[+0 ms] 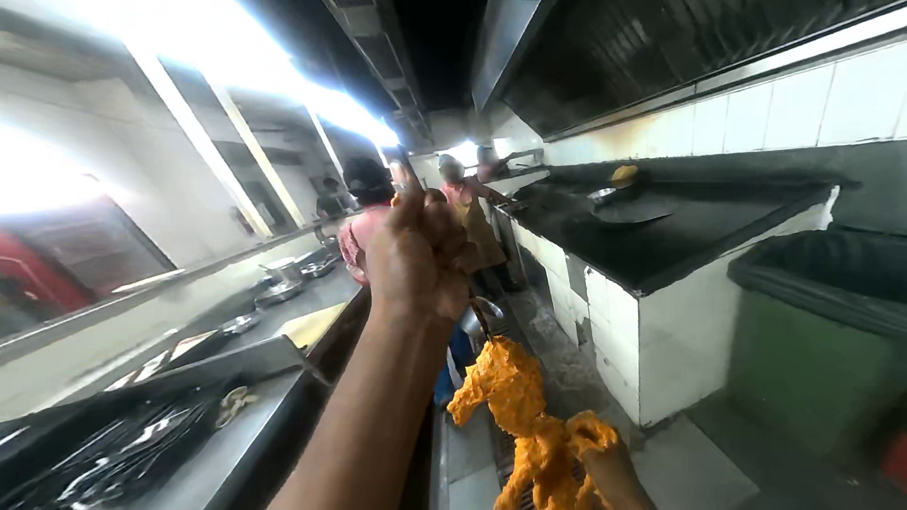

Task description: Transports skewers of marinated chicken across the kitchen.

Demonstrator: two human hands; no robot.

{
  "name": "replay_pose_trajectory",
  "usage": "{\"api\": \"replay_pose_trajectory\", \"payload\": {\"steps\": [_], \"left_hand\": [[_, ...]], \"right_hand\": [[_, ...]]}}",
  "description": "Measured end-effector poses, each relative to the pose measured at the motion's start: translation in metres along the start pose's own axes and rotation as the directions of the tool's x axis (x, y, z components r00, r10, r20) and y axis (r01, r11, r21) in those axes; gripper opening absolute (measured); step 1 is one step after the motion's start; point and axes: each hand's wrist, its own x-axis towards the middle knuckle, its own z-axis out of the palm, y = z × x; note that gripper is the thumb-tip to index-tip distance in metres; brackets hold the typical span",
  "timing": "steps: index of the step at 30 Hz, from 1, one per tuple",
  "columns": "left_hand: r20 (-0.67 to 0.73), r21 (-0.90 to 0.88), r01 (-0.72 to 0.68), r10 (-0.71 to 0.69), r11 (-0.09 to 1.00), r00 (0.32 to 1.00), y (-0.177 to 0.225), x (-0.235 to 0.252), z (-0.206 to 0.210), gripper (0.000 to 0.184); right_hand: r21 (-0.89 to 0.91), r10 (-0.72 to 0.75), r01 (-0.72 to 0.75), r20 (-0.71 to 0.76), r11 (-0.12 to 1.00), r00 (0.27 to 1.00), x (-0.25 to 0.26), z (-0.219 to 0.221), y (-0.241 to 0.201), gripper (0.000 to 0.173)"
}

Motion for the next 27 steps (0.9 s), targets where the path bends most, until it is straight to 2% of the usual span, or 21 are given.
{"api": "replay_pose_trajectory", "payload": {"steps": [2,4,6,9,12,14,16,20,21,24,27], "left_hand": [[0.008,0.003,0.012,-0.012,1.0,1.0,-0.014,0.034,-0.011,0.051],[0.014,0.003,0.004,-0.004,1.0,1.0,-0.03,0.069,-0.022,0.05],[0.001,0.017,0.001,-0.001,1.0,1.0,-0.049,0.102,-0.034,0.051],[-0.022,0.037,-0.004,0.005,0.999,1.0,-0.08,0.152,-0.051,0.051],[-0.03,0.064,-0.022,0.024,0.998,0.999,-0.112,0.197,-0.064,0.049],[-0.048,0.073,-0.021,0.025,0.997,0.999,-0.127,0.231,-0.069,0.049],[-0.049,0.085,-0.015,0.02,0.996,0.999,-0.139,0.267,-0.075,0.049],[-0.043,0.088,-0.057,0.061,0.994,0.997,-0.159,0.332,-0.09,0.051],[-0.04,0.093,-0.074,0.078,0.993,0.996,-0.162,0.346,-0.093,0.051],[-0.047,0.123,-0.121,0.128,0.985,0.991,-0.174,0.389,-0.099,0.052],[-0.066,0.129,-0.144,0.154,0.981,0.986,-0.186,0.43,-0.108,0.052]], "right_hand": [[0.069,-0.021,0.026,-0.06,0.997,0.998,0.043,0.015,0.01,0.02],[0.073,0.012,-0.009,-0.029,0.997,1.0,0.08,0.027,0.012,0.022],[0.079,0.03,-0.025,-0.064,0.997,0.997,0.117,0.038,0.016,0.023],[0.025,0.11,-0.111,0.035,0.993,0.993,0.175,0.047,0.026,0.029],[0.152,0.113,-0.111,-0.005,0.982,0.994,0.236,0.045,0.036,0.029],[0.191,0.109,-0.127,0.098,0.973,0.989,0.279,0.036,0.026,0.033],[0.132,0.144,-0.167,0.167,0.977,0.975,0.318,0.032,0.017,0.033],[0.156,0.183,-0.21,0.173,0.965,0.968,0.396,0.047,0.028,0.03],[0.114,0.192,-0.215,0.186,0.97,0.964,0.414,0.052,0.027,0.032],[-0.108,0.153,-0.133,0.209,0.985,0.966,0.454,0.069,0.031,0.036],[-0.13,0.126,-0.101,0.202,0.986,0.971,0.473,0.093,0.037,0.038]]}}
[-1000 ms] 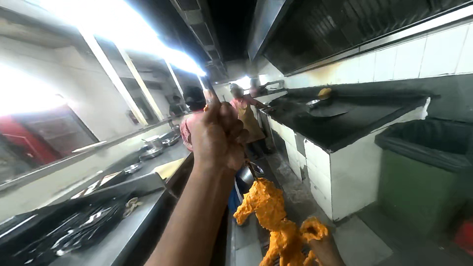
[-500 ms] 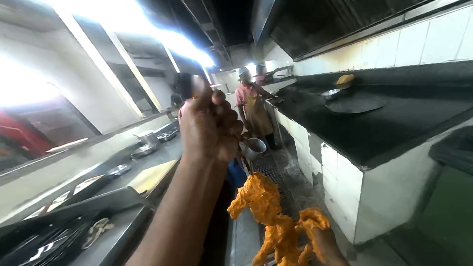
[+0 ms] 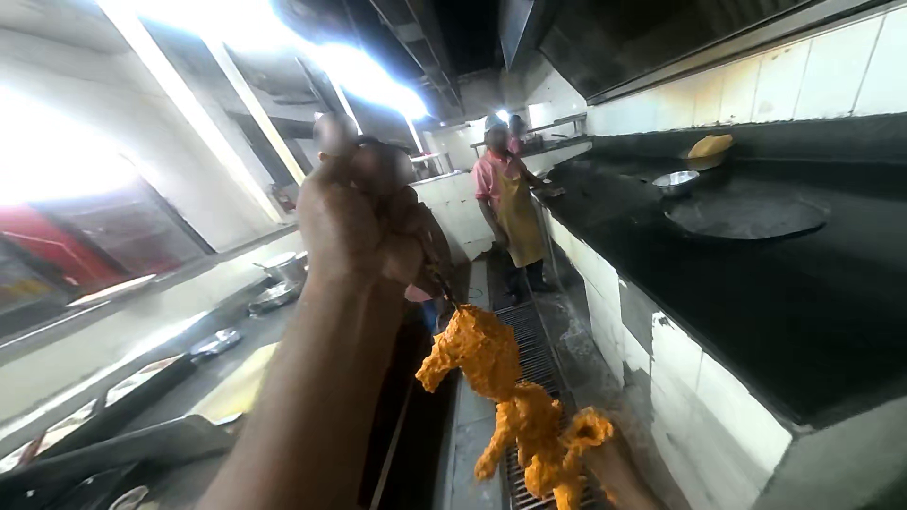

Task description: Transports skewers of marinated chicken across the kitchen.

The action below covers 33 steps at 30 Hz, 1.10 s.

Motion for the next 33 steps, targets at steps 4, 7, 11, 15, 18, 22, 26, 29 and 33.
{"api": "replay_pose_trajectory", "payload": {"steps": [4,7,11,15,18,22,26,29,33], "left_hand": [[0.015,-0.017,-0.006,0.006,1.0,1.0,-0.025,0.046,-0.019,0.052],[0.016,-0.022,0.02,-0.02,1.0,1.0,-0.046,0.073,-0.04,0.052],[0.016,-0.064,0.048,-0.047,0.997,0.999,-0.072,0.111,-0.06,0.051],[0.028,-0.072,0.093,-0.091,0.993,0.995,-0.095,0.148,-0.077,0.049],[0.036,-0.082,0.11,-0.107,0.991,0.994,-0.113,0.173,-0.088,0.05],[0.069,-0.091,0.143,-0.137,0.986,0.988,-0.138,0.201,-0.099,0.052],[0.083,-0.077,0.157,-0.151,0.985,0.985,-0.157,0.223,-0.104,0.051],[0.083,-0.059,0.152,-0.147,0.987,0.986,-0.157,0.239,-0.1,0.05],[0.09,-0.068,0.099,-0.092,0.993,0.992,-0.153,0.261,-0.09,0.043]], "right_hand": [[0.055,0.141,-0.139,-0.044,0.989,0.989,0.036,0.033,-0.001,0.037],[0.06,0.216,-0.212,-0.075,0.975,0.974,0.075,0.048,0.004,0.044],[0.145,0.219,-0.205,-0.09,0.968,0.971,0.128,0.075,0.013,0.034],[0.193,0.253,-0.228,-0.118,0.954,0.96,0.173,0.104,0.023,0.03],[0.201,0.245,-0.224,-0.089,0.954,0.965,0.205,0.111,0.03,0.027],[0.302,0.21,-0.159,-0.146,0.94,0.967,0.242,0.101,0.024,0.026],[0.332,0.307,-0.248,-0.139,0.91,0.942,0.269,0.09,0.02,0.025],[0.285,0.272,-0.222,-0.149,0.933,0.951,0.28,0.096,0.039,0.025],[0.113,0.103,-0.087,-0.137,0.99,0.985,0.303,0.102,0.094,0.026]]}}
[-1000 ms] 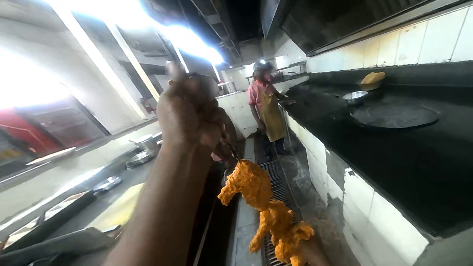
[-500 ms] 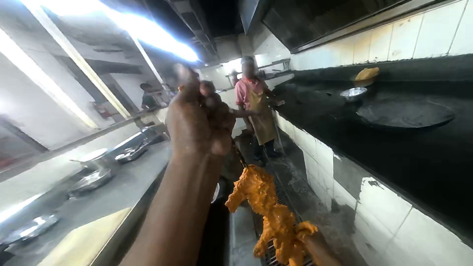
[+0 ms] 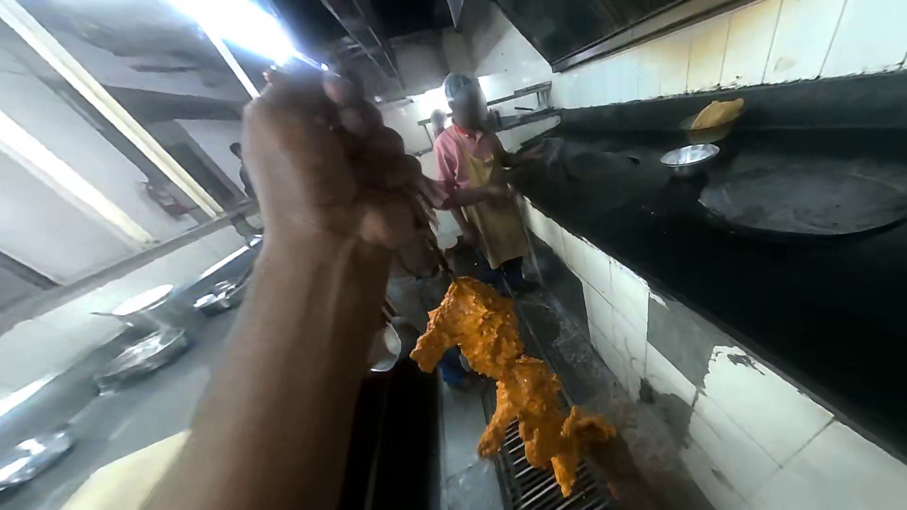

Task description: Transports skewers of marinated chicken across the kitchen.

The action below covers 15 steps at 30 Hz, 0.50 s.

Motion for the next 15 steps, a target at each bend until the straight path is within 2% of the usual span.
{"api": "replay_pose_trajectory", "payload": {"steps": [2,5,8,11,13,15], "left_hand": [[0.01,0.0,-0.013,0.013,1.0,1.0,0.002,0.01,0.006,0.044],[0.062,-0.039,-0.027,0.029,0.999,0.998,-0.001,0.024,0.011,0.046],[0.096,-0.089,-0.037,0.045,0.995,0.994,-0.007,0.031,0.017,0.048],[0.123,-0.046,-0.029,0.035,0.999,0.992,-0.017,0.037,0.021,0.048],[0.1,-0.027,-0.018,0.02,0.999,0.995,-0.024,0.037,0.024,0.045],[0.067,-0.02,-0.008,0.009,1.0,0.998,-0.032,0.034,0.029,0.045]], "right_hand": [[-0.13,-0.002,0.001,-0.009,0.992,1.0,0.01,-0.002,0.006,0.027],[-0.175,0.032,-0.034,-0.014,0.984,0.999,0.018,-0.008,-0.007,0.031],[-0.217,-0.02,0.021,0.007,0.976,1.0,0.031,-0.017,-0.013,0.032],[-0.25,-0.13,0.129,0.015,0.96,0.991,0.048,-0.025,-0.016,0.025],[-0.303,-0.152,0.17,0.082,0.938,0.985,0.054,-0.032,-0.011,0.025],[-0.24,-0.185,0.192,0.048,0.952,0.981,0.054,-0.041,-0.014,0.021]]}}
